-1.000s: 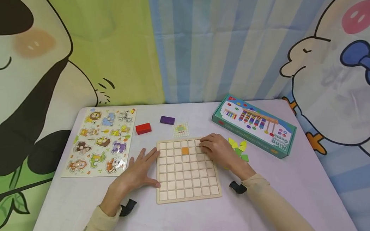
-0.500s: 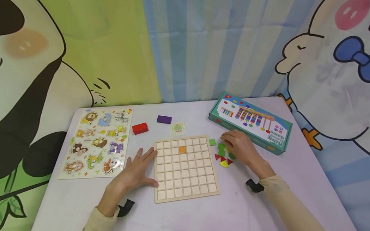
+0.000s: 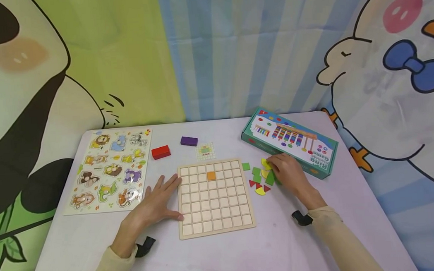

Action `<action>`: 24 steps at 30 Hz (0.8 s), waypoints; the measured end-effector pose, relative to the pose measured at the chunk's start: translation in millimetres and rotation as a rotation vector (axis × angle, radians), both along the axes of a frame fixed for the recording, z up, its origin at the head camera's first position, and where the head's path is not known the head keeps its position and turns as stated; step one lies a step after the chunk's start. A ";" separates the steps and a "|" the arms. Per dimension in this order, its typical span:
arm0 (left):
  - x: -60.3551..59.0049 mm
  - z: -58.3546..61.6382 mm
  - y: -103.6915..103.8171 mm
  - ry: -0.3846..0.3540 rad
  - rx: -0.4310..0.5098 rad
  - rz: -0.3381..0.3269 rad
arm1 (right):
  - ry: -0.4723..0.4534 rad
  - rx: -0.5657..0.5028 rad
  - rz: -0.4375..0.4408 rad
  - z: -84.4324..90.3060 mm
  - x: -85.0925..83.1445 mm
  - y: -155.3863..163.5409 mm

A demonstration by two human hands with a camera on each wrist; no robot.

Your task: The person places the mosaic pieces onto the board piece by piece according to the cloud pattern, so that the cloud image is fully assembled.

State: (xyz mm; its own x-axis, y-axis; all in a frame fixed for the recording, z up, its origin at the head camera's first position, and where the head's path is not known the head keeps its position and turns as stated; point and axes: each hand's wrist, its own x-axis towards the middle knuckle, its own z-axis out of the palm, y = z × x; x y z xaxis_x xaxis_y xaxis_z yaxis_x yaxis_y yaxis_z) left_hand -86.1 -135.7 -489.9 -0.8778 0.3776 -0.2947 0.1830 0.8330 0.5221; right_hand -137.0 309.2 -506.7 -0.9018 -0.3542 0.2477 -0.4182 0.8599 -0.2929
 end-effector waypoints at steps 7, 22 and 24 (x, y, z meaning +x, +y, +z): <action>-0.8 -2.0 -0.1 -0.015 -0.013 -0.001 | -0.087 0.034 -0.021 -0.4 2.6 6.4; -0.4 -0.7 -0.9 -0.007 0.009 -0.011 | -0.083 0.023 0.015 0.7 -0.4 3.2; -0.9 -0.8 -0.8 -0.005 0.010 -0.013 | -0.067 0.027 0.007 -0.3 0.7 3.6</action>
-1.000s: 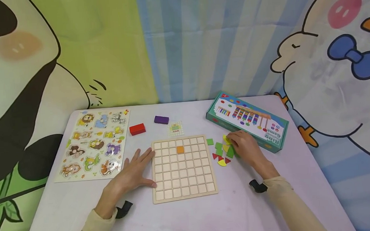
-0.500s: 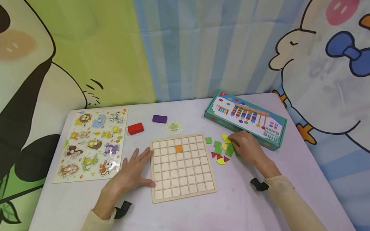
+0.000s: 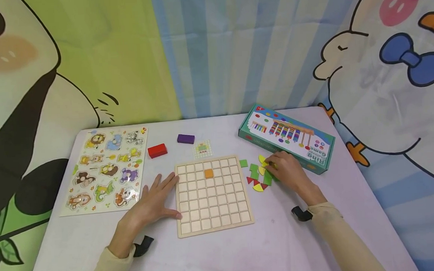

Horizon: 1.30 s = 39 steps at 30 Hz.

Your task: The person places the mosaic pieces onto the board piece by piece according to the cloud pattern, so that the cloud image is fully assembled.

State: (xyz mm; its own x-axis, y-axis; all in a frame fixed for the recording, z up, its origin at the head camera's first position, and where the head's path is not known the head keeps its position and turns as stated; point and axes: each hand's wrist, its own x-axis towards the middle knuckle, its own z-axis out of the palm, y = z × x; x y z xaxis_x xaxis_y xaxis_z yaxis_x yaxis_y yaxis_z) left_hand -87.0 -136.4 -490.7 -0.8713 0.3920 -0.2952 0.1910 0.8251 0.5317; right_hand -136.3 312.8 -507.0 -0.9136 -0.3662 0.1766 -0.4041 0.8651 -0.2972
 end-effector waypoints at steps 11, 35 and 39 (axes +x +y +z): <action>-1.0 1.9 -0.3 -0.004 -0.004 0.006 | -0.060 0.015 -0.052 -1.8 6.8 0.8; 0.0 1.5 -0.6 0.018 -0.014 -0.004 | -0.108 -0.033 -0.003 -3.7 3.8 3.4; 0.3 1.7 -0.8 0.016 -0.013 -0.003 | -0.036 -0.020 0.039 -6.6 1.5 3.6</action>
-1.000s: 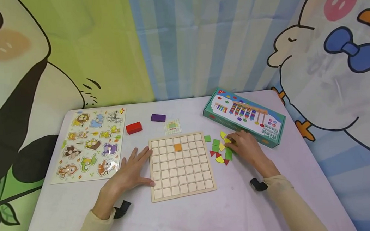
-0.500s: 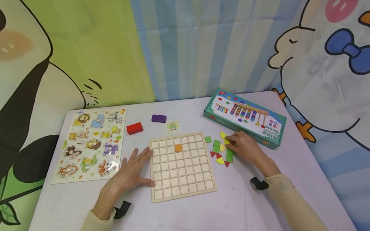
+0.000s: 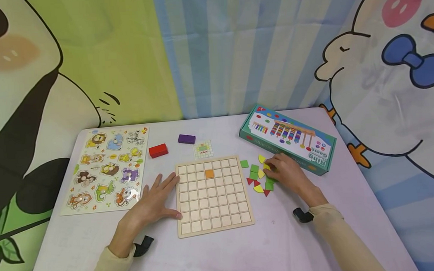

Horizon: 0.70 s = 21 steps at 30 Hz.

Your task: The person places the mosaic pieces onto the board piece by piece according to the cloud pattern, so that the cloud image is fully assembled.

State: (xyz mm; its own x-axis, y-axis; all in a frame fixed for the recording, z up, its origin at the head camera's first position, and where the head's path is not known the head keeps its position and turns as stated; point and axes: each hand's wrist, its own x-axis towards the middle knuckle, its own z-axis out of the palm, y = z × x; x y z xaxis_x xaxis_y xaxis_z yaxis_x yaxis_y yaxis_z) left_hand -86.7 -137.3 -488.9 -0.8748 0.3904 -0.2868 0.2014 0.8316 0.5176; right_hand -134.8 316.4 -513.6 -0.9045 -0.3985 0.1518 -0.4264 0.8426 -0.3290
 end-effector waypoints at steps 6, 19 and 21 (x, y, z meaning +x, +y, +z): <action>-0.4 -2.6 -0.2 -0.014 -0.002 0.002 | 0.089 0.016 0.044 -2.3 -4.9 -0.6; -0.3 -2.2 -0.2 -0.010 0.008 0.010 | 0.235 -0.109 0.186 11.0 -20.6 -36.1; 0.0 -3.2 0.6 -0.009 0.008 0.008 | 0.248 -0.116 0.216 10.9 -24.1 -47.3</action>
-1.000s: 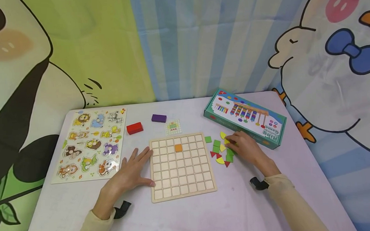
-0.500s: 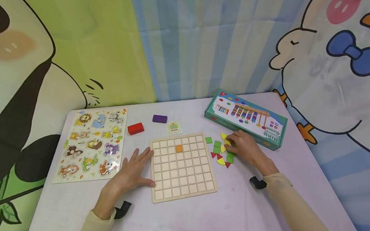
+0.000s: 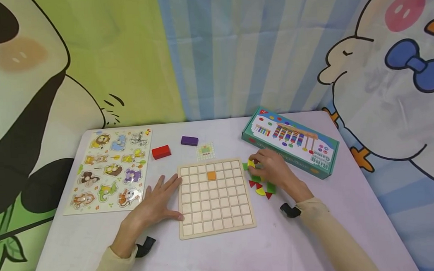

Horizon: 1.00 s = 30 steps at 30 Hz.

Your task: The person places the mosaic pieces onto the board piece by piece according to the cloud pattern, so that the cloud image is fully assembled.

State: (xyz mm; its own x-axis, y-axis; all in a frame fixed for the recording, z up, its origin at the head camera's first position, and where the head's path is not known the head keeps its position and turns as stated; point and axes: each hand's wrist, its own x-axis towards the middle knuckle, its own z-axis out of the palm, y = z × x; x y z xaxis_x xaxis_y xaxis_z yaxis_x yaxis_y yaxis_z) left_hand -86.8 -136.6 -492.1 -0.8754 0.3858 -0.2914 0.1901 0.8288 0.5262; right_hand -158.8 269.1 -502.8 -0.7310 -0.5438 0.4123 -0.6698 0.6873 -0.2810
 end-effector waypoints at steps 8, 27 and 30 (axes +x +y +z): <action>1.6 -1.9 1.0 -0.009 -0.003 0.007 | -0.060 0.028 0.079 -2.4 -9.9 -51.8; 0.7 -0.7 0.4 0.016 -0.015 0.000 | -0.169 0.083 0.179 -10.5 -6.1 -84.8; 0.7 -1.6 0.6 0.019 -0.012 0.001 | -0.188 0.081 0.183 -10.5 -5.4 -85.7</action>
State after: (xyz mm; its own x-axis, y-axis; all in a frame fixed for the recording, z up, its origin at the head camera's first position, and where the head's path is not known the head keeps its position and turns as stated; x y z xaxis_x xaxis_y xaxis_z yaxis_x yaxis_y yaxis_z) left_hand -86.1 -136.0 -493.7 -0.8811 0.3816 -0.2795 0.1992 0.8352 0.5127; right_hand -164.2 183.4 -513.2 -0.6772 -0.6994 0.2287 -0.7262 0.5850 -0.3611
